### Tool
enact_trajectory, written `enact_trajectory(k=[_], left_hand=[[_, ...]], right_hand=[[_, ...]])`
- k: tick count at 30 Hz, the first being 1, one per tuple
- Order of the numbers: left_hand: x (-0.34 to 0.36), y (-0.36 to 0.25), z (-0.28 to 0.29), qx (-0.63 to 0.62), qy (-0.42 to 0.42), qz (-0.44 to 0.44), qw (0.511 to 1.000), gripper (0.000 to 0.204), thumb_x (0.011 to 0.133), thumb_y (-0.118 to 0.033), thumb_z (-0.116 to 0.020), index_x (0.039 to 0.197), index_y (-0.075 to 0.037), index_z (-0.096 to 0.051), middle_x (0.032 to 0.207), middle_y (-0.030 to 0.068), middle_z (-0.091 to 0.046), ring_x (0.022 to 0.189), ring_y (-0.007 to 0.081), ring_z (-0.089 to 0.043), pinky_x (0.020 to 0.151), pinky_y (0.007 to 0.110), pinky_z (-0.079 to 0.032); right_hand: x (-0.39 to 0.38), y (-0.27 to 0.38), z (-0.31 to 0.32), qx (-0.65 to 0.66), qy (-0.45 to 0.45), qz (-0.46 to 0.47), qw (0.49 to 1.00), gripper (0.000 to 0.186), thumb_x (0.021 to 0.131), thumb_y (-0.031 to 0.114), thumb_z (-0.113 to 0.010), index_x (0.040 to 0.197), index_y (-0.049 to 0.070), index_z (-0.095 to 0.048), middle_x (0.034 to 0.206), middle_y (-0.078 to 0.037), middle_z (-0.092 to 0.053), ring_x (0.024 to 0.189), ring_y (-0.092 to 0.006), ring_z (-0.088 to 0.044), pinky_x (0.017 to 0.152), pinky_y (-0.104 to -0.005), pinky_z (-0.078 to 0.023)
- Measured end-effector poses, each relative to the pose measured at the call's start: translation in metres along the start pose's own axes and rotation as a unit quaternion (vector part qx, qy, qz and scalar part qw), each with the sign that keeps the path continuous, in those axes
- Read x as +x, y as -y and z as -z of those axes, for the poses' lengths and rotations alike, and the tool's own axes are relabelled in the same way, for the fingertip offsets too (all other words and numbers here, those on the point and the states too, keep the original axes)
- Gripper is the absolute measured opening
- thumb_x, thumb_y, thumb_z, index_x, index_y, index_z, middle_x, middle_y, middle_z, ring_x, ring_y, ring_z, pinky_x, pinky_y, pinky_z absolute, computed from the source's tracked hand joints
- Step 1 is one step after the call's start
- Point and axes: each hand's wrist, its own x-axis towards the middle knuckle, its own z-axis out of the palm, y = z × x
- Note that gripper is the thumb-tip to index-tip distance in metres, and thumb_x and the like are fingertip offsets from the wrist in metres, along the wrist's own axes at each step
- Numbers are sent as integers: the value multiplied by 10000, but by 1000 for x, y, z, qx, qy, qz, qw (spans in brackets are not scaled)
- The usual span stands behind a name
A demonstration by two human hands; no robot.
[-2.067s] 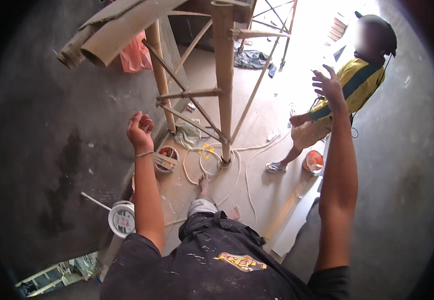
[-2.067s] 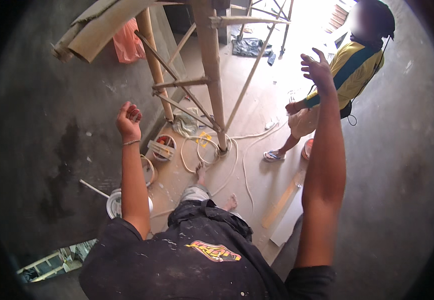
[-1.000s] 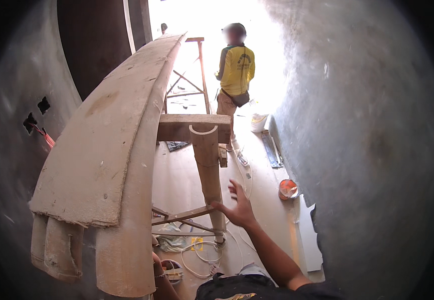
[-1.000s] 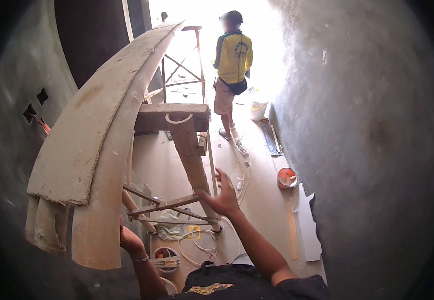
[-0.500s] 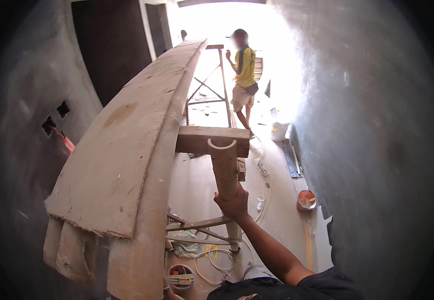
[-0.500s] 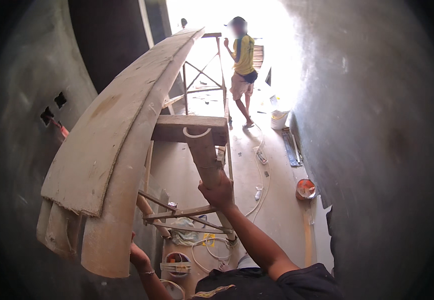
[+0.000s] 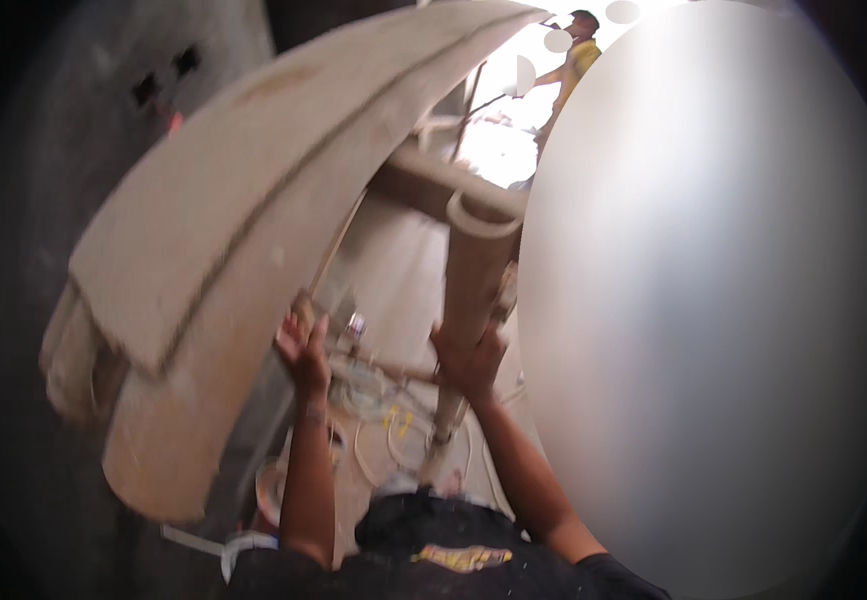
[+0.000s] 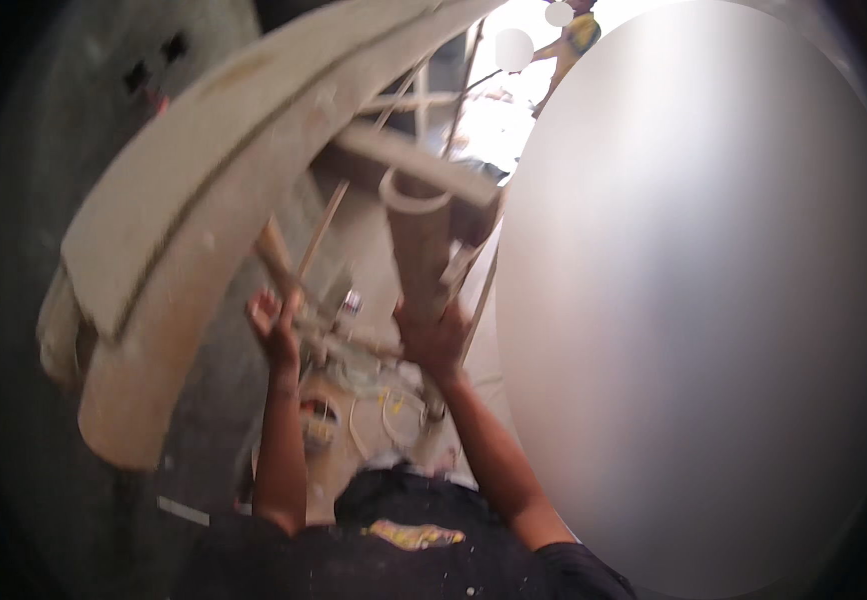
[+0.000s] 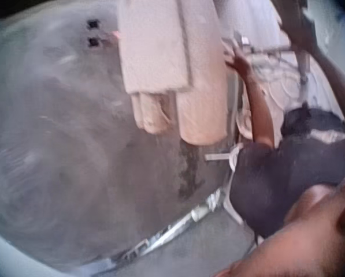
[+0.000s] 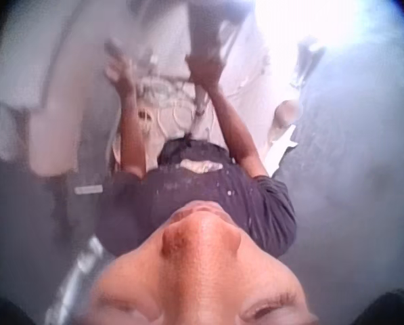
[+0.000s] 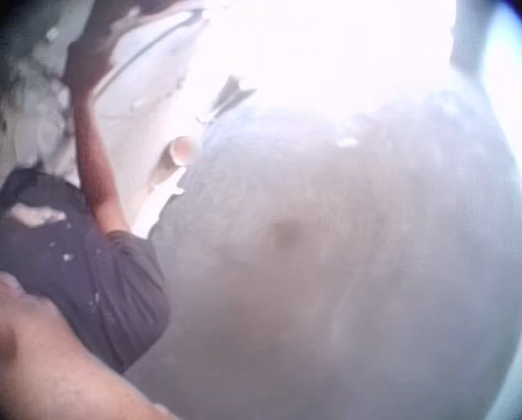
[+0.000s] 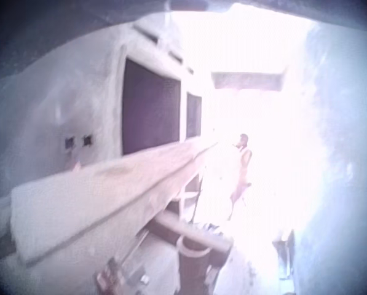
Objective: The person uses an angle grinder to cut a white rectangular tile into smaller pieces while sitting on the floor. After cutting, the person stands up, gathers the cut pieces, and walks through a construction site to hand them to a coworker.
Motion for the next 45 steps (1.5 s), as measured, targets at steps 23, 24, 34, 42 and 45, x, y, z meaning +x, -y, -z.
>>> enact_trajectory(k=[23,24,34,42,45], left_hand=[[96,148,-39,-180,122,290,932,293,948,-331,-723,807,-195,-505,659,-59,-433,609,104,-486,711,335,-513],[98,155,-44,-214,91,239,943,212,989,-346,-647,933,-156,-572,799,-7,-539,735,146,-566,783,377,-542],[90,161,-35,-208,30,320,924,395,1064,-368,-490,1260,-65,-651,1191,118,-693,1070,249,-682,960,454,-579],[90,148,-88,-192,59,336,920,399,1065,-367,-487,1269,-63,-646,1203,120,-687,1080,252,-679,968,455,-575],[104,148,-106,-188,60,338,920,401,1065,-367,-486,1272,-62,-644,1208,121,-685,1084,253,-677,971,455,-574]], right_hand=[[6,-11,21,152,156,-25,976,529,688,255,-909,1081,40,-630,888,-218,-723,828,-405,-750,715,-445,-587],[5,-9,21,150,170,-43,973,544,671,269,-920,1085,40,-652,905,-225,-724,853,-420,-747,724,-451,-587],[20,6,18,164,105,4,981,552,637,221,-914,1098,36,-672,896,-176,-710,781,-381,-724,695,-436,-570],[85,13,21,162,109,7,981,522,651,232,-903,1072,52,-654,884,-168,-704,773,-361,-722,678,-436,-568],[110,5,18,166,107,6,980,517,656,231,-902,1072,55,-651,889,-166,-706,782,-363,-725,685,-434,-573]])
